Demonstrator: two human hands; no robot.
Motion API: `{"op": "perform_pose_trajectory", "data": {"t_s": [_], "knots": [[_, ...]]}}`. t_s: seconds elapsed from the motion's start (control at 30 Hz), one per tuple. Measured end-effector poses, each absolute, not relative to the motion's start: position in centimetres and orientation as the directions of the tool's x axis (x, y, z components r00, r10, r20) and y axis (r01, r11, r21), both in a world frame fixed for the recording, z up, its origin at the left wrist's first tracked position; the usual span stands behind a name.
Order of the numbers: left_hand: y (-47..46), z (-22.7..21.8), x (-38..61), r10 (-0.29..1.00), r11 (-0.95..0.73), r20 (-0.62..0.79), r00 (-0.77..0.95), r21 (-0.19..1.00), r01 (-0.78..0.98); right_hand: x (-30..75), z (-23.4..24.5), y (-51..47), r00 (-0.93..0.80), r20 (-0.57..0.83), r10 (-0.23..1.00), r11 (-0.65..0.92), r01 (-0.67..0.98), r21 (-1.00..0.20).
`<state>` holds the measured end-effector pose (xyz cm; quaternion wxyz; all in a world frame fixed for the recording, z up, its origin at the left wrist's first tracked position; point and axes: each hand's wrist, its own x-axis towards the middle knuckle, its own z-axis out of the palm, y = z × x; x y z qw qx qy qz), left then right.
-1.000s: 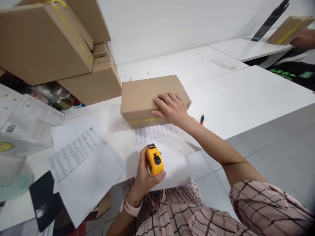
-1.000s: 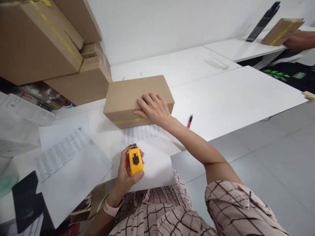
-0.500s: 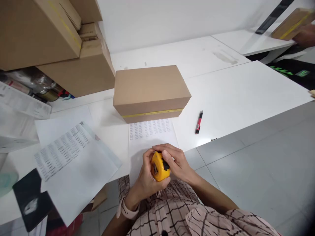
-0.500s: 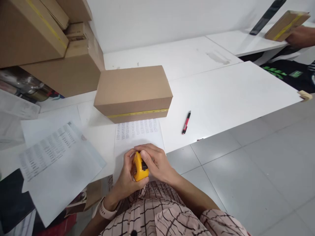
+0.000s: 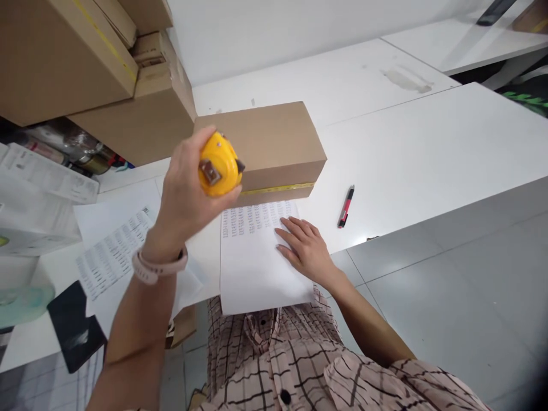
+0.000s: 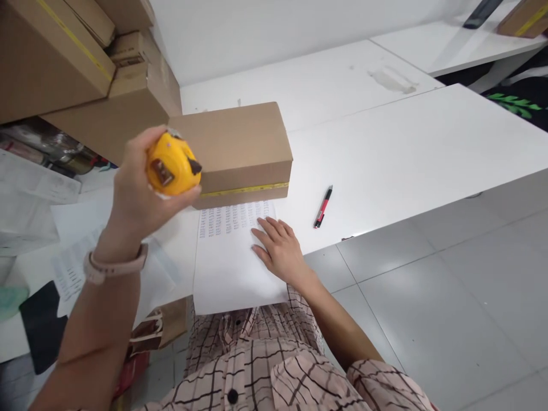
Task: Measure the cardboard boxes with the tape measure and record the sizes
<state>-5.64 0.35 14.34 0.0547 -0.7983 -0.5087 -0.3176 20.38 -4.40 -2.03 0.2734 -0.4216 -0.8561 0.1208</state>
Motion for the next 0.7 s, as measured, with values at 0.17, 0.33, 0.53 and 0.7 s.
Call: {"op": "perform_pose_trajectory", "data": {"t_s": [0.17, 0.33, 0.53, 0.7], "knots": [[5.7, 14.8, -5.5, 0.896, -0.381, 0.337, 0.289, 0.248, 0.891, 21.9, -2.3, -3.8, -0.556, 0.347, 0.755, 0.651, 0.696, -0.303], [5.0, 13.5, -5.2, 0.853, -0.48, 0.377, 0.361, 0.297, 0.826, 24.3, -2.2, -2.2, -0.592, 0.331, 0.734, 0.673, 0.697, -0.247], [4.8, 12.1, -2.9, 0.877, -0.379, 0.417, 0.239, 0.293, 0.878, 26.5, -2.4, 0.7, -0.611, 0.386, 0.691, 0.714, 0.661, -0.231], [5.0, 12.4, -1.8, 0.897, -0.315, 0.401, 0.187, 0.283, 0.906, 28.2, -2.1, 2.8, -0.355, 0.55, 0.756, 0.543, 0.809, -0.225]]}}
